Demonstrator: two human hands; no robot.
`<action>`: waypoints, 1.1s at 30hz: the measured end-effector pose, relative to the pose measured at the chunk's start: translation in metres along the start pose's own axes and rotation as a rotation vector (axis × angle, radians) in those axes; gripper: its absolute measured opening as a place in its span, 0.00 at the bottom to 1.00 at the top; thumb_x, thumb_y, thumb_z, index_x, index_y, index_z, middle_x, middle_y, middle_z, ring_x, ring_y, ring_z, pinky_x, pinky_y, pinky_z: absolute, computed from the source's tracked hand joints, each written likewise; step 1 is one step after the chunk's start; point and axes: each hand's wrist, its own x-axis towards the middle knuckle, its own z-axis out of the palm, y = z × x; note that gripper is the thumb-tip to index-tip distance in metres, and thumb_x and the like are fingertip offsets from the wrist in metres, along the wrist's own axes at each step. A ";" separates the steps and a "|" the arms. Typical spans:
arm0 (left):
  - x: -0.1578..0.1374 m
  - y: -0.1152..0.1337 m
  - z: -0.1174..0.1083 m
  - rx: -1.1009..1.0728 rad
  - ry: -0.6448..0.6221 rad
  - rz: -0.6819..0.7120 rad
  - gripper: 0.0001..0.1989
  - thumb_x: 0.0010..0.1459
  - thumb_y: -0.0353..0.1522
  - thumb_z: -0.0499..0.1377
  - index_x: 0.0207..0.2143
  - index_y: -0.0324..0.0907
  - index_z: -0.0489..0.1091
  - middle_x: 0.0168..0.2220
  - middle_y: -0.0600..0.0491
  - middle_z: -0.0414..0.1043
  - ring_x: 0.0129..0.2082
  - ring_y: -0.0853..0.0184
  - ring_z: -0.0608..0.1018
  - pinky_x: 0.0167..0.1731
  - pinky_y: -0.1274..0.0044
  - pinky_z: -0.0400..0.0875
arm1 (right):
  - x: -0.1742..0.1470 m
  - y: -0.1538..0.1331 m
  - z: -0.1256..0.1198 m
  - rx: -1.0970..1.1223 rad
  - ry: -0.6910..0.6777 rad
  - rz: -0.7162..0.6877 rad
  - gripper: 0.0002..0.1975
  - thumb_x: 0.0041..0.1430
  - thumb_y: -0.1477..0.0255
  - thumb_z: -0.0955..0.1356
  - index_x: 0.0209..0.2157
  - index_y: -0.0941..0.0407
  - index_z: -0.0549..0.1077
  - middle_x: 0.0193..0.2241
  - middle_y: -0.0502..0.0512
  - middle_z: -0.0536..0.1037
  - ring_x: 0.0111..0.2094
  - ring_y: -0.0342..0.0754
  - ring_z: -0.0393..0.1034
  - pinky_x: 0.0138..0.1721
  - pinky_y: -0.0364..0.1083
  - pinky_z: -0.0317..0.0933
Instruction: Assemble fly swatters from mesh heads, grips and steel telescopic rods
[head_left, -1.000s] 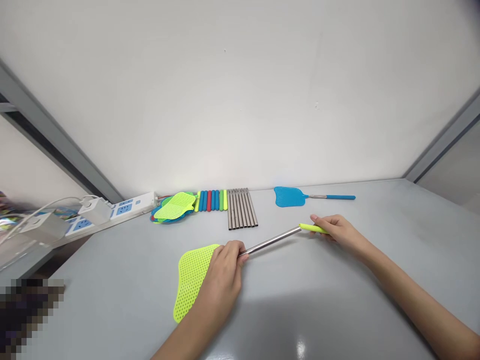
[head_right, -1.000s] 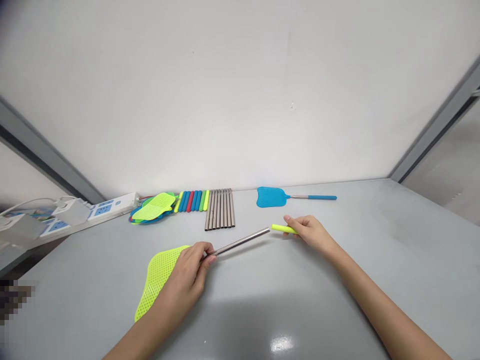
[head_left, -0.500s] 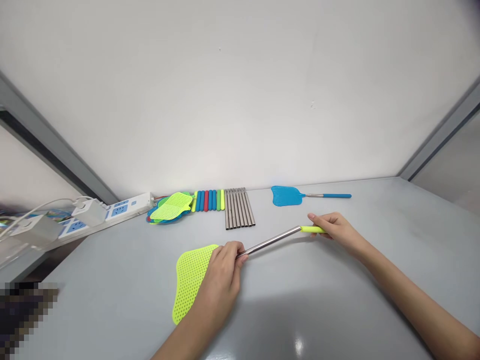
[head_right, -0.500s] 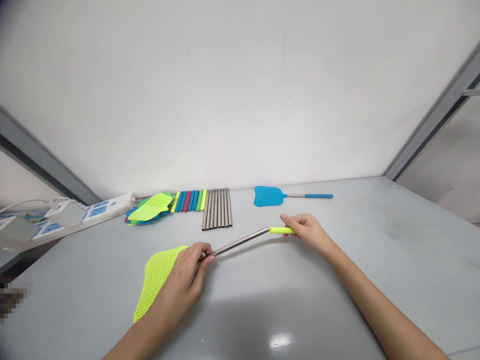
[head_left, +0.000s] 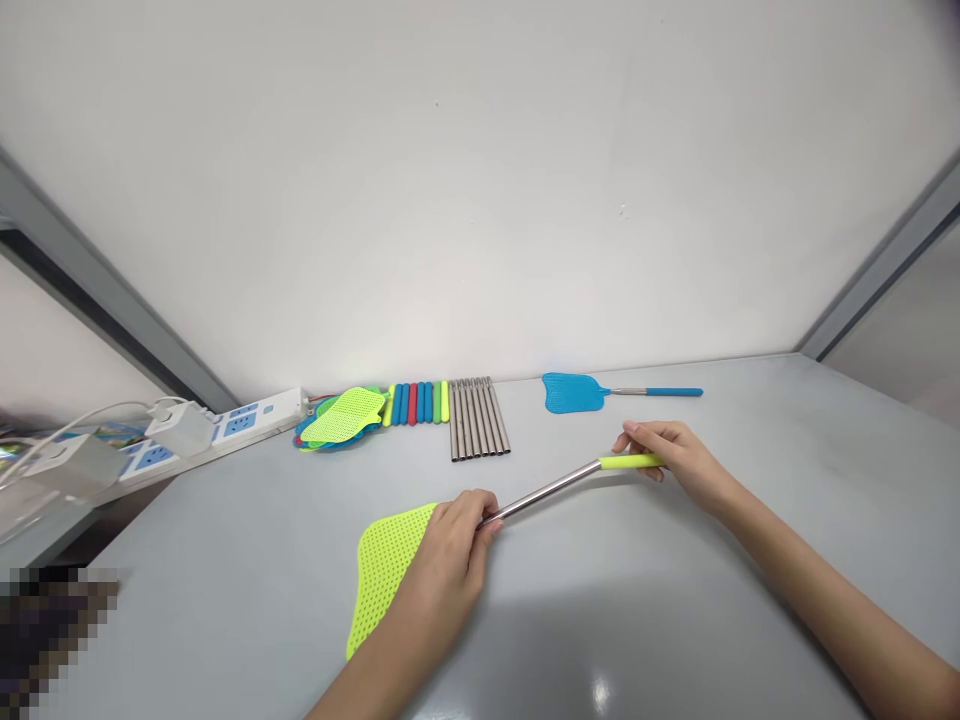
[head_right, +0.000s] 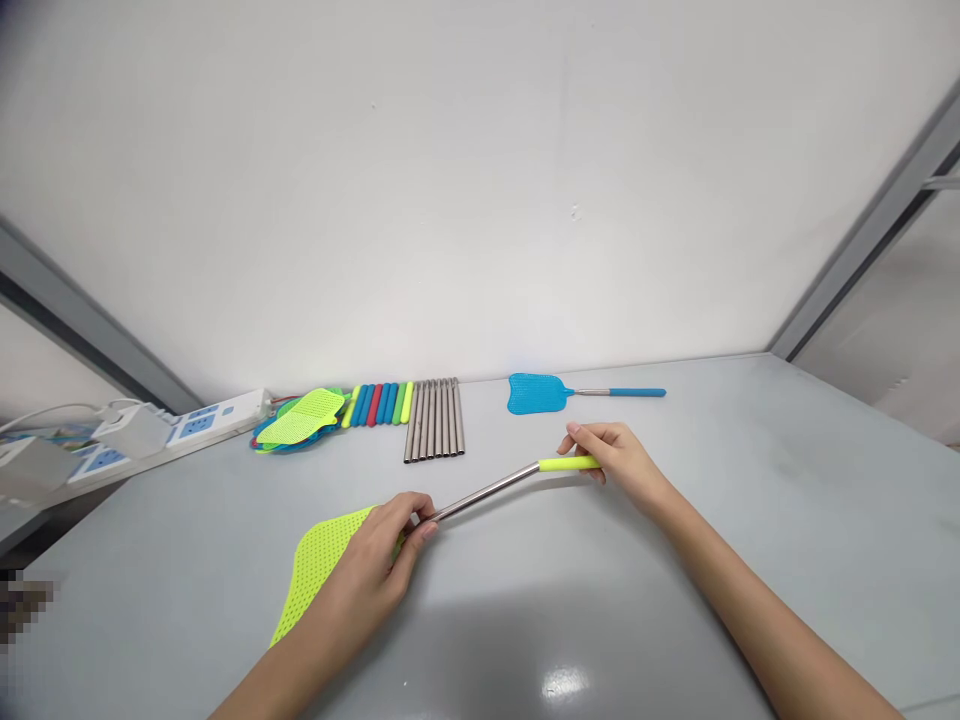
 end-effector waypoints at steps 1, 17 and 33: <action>0.000 0.001 -0.001 -0.007 -0.018 0.007 0.06 0.58 0.31 0.44 0.32 0.43 0.59 0.32 0.54 0.65 0.32 0.67 0.67 0.32 0.74 0.63 | 0.000 0.000 0.000 -0.003 0.006 -0.002 0.20 0.54 0.57 0.60 0.24 0.58 0.72 0.11 0.46 0.60 0.16 0.39 0.52 0.22 0.41 0.49; -0.003 0.007 0.000 -0.083 -0.141 0.086 0.10 0.59 0.29 0.43 0.38 0.45 0.61 0.35 0.53 0.65 0.35 0.69 0.68 0.35 0.76 0.63 | 0.006 0.009 -0.005 -0.068 0.084 0.075 0.22 0.51 0.54 0.61 0.22 0.58 0.72 0.13 0.46 0.58 0.15 0.38 0.50 0.16 0.40 0.46; -0.003 0.005 0.001 -0.044 -0.178 0.109 0.20 0.58 0.27 0.43 0.50 0.53 0.60 0.38 0.52 0.64 0.34 0.70 0.69 0.35 0.78 0.65 | 0.003 0.009 0.008 -0.197 -0.036 0.052 0.22 0.52 0.54 0.59 0.24 0.58 0.72 0.12 0.45 0.57 0.13 0.37 0.48 0.15 0.39 0.44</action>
